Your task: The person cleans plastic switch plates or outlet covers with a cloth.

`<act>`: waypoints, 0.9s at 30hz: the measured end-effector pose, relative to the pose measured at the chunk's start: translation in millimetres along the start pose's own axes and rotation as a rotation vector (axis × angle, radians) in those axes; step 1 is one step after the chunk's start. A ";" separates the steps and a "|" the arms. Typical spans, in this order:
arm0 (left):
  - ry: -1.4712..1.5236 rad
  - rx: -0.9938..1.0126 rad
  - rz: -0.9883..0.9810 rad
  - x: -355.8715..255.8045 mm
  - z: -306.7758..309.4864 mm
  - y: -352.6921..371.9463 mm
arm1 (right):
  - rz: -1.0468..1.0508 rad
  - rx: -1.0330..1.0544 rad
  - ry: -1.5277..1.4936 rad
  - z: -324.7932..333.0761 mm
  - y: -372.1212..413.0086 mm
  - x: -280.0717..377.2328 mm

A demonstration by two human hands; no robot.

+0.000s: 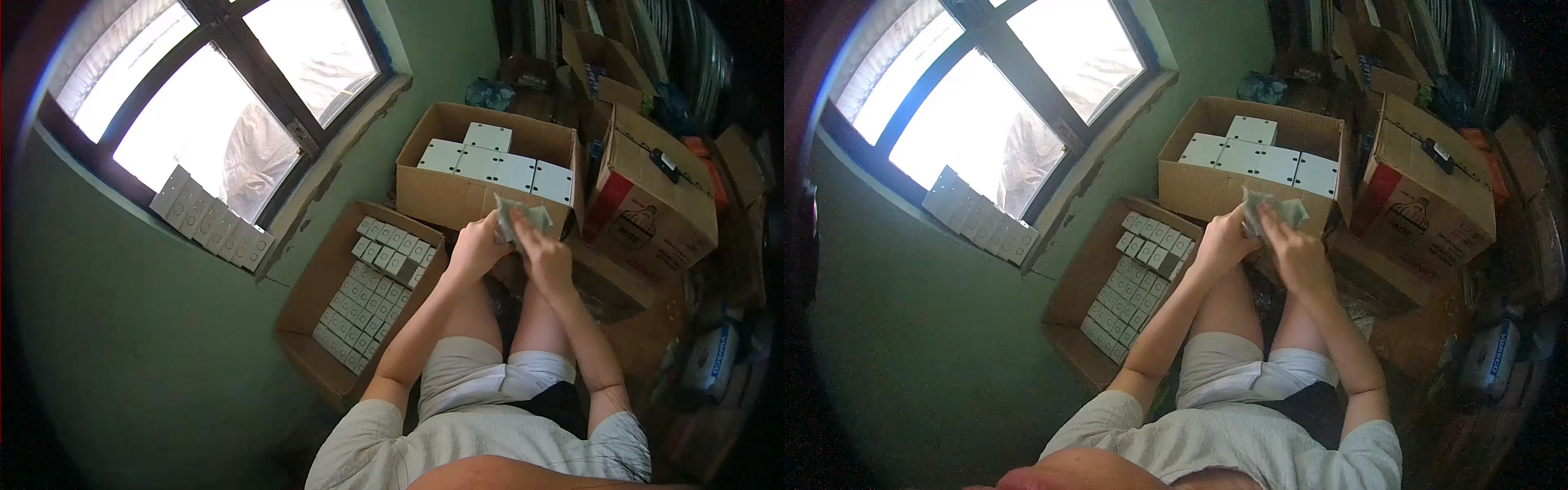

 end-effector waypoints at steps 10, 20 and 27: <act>0.188 -0.251 0.040 -3.9 -4.9 22.2 | -0.113 -0.111 -0.232 18.2 2.7 7.0; 0.187 -0.360 0.010 -4.1 -2.2 34.2 | -0.146 -0.091 -0.259 15.5 6.4 0.5; 0.212 -0.306 0.018 -8.6 12.3 35.6 | -0.208 0.033 -0.159 22.9 -3.0 -10.3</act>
Point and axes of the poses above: each hand's wrist, its own y-axis away from the middle knuckle, its own z-axis out of the back of the hand, x = y × z, the point moved 4 cm from there along -y, towards the middle knuckle, and after that the axes turned 7 degrees about -x, right-handed, at the moved point
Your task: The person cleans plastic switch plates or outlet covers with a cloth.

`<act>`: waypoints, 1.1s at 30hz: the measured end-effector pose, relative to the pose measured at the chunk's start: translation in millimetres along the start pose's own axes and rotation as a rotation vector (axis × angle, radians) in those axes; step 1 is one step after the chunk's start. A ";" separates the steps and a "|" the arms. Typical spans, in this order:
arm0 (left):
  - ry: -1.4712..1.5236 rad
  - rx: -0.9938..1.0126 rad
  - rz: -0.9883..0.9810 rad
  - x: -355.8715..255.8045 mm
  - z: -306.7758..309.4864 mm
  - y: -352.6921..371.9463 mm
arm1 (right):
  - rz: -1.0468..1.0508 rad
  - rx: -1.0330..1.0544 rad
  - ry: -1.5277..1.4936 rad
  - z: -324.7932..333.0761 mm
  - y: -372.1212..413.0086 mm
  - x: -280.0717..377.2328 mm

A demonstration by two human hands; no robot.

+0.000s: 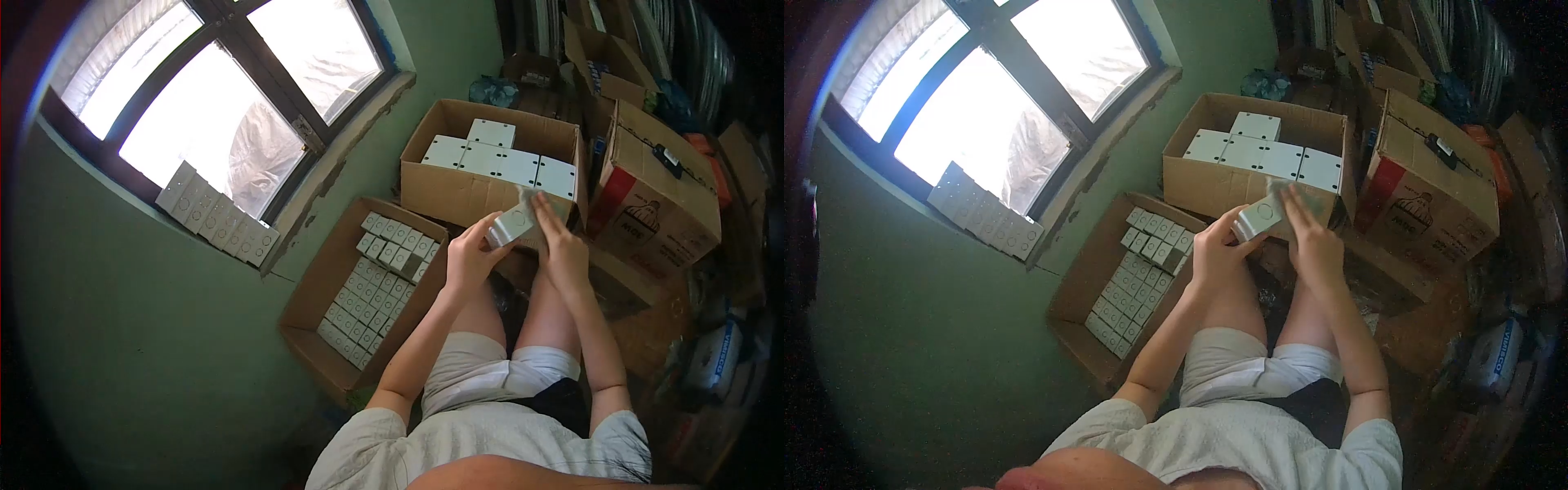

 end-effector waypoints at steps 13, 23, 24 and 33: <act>0.090 0.009 -0.041 -2.5 -8.4 -7.6 | 0.008 -0.070 -0.046 3.9 -5.4 -0.9; 0.506 0.063 0.131 10.8 -11.1 0.2 | -0.148 -0.119 -0.574 1.2 -26.1 -26.4; 0.466 0.115 0.102 9.4 -13.8 0.2 | -0.179 -0.123 -0.508 -5.7 -23.7 -38.8; -0.040 0.325 0.106 0.0 -15.8 2.7 | -0.036 -0.229 0.068 -6.8 -11.7 -18.3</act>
Point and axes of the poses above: each hand's wrist, its own y-axis away from the middle knuckle, its own z-axis out of the back of the hand, x = y × z, the point moved 4 cm from there along -y, towards the middle knuckle, and after that the axes turned 7 degrees about -x, right-handed, at the moved point
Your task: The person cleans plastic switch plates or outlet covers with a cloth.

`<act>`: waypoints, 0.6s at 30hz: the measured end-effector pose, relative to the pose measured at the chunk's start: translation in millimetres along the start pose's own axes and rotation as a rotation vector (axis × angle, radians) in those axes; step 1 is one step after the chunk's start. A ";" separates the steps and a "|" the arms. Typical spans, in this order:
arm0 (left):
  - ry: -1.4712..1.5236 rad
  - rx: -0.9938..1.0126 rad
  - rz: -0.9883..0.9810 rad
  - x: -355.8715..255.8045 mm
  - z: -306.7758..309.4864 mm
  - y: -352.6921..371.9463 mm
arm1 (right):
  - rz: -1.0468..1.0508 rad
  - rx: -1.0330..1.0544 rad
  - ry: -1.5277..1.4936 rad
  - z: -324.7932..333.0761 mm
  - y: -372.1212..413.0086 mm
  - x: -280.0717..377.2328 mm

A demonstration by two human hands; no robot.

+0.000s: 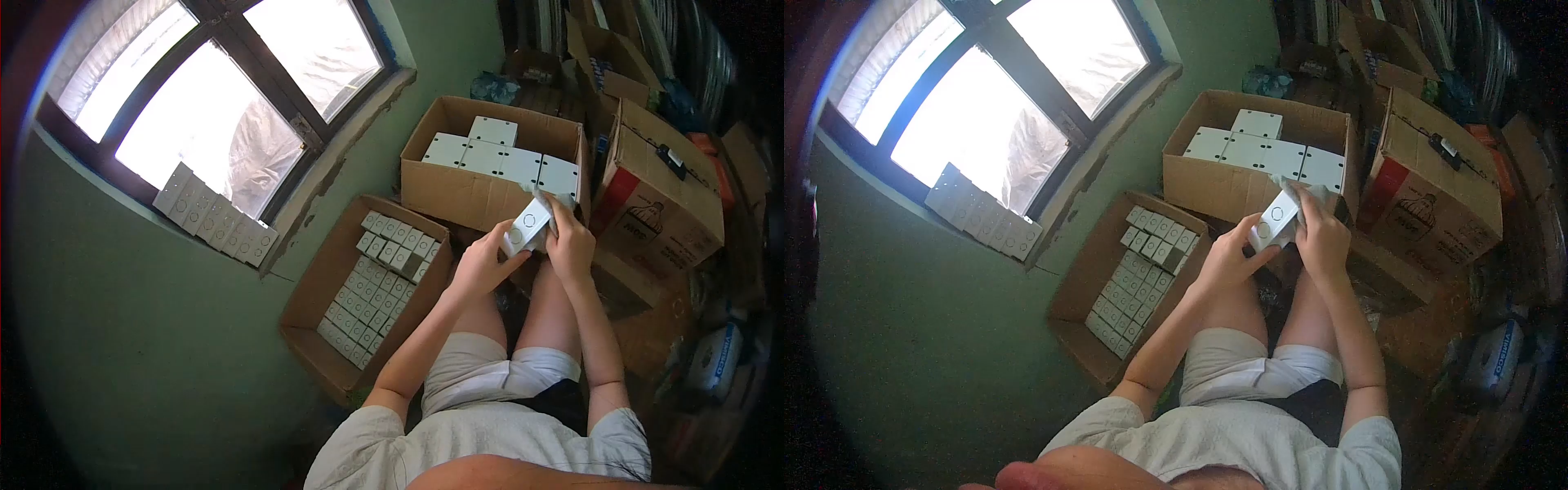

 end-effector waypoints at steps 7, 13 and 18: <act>0.159 -0.119 -0.062 5.1 0.7 -10.2 | 0.360 0.017 -0.192 15.5 3.4 26.2; 0.193 -0.239 -0.042 -3.2 2.0 0.2 | 0.100 0.169 -0.105 26.9 -0.7 11.6; 0.085 -0.152 0.052 7.7 6.3 -11.5 | 0.256 0.216 -0.003 24.6 13.2 32.8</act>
Point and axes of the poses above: each hand's wrist, its own y-axis away from the middle knuckle, its own z-axis out of the back of the hand, x = y × z, the point moved 4 cm from there along -y, towards the middle knuckle, and after that the axes turned 7 degrees about -x, right-handed, at the moved point
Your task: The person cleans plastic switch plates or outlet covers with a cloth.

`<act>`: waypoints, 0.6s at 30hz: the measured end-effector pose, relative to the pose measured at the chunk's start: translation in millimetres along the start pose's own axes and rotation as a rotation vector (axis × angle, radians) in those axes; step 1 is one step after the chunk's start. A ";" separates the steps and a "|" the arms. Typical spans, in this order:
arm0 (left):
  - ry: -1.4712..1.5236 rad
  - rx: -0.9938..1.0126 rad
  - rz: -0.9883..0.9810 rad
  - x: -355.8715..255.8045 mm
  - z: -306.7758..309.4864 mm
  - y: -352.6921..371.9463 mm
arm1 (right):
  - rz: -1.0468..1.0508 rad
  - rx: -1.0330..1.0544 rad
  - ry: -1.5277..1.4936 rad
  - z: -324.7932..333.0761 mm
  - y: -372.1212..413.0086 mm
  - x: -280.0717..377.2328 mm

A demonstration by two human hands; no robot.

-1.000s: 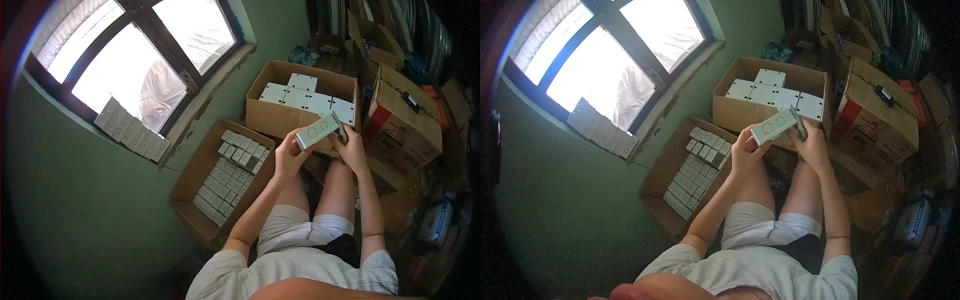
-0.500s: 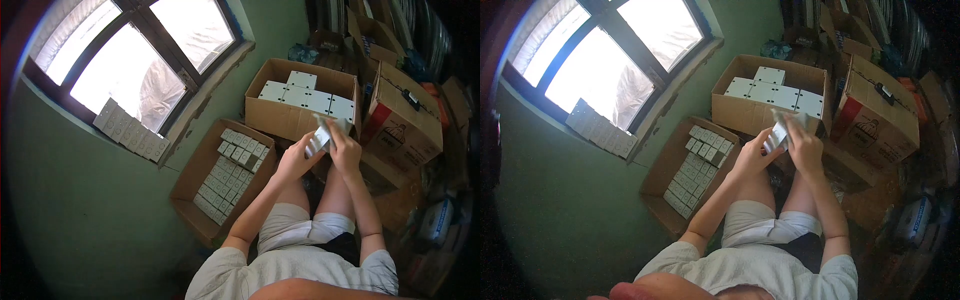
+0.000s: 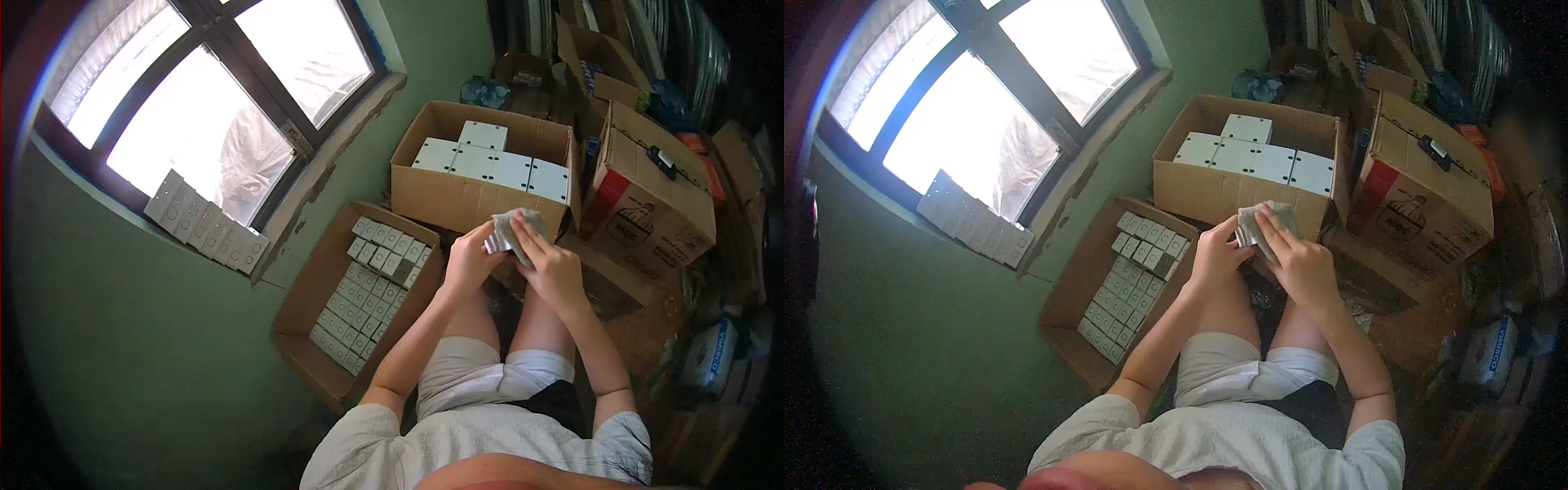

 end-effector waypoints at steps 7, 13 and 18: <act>-0.236 -0.112 -0.220 -8.9 -12.7 4.0 | -0.134 -0.011 -0.056 -0.3 6.3 -1.8; -0.395 -0.142 -0.270 -16.1 -7.4 9.1 | -0.196 -0.060 -0.098 -7.6 20.9 -26.2; -0.393 -0.054 -0.127 -3.3 -13.5 4.3 | -0.043 0.048 0.035 -9.1 27.3 3.3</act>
Point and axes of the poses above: each hand's wrist, its own y-axis away from the middle knuckle, its own z-axis out of the back of the hand, x = y × z, the point moved 4 cm from there along -y, towards the middle knuckle, and after that the axes turned 7 degrees about -x, right-handed, at the moved point
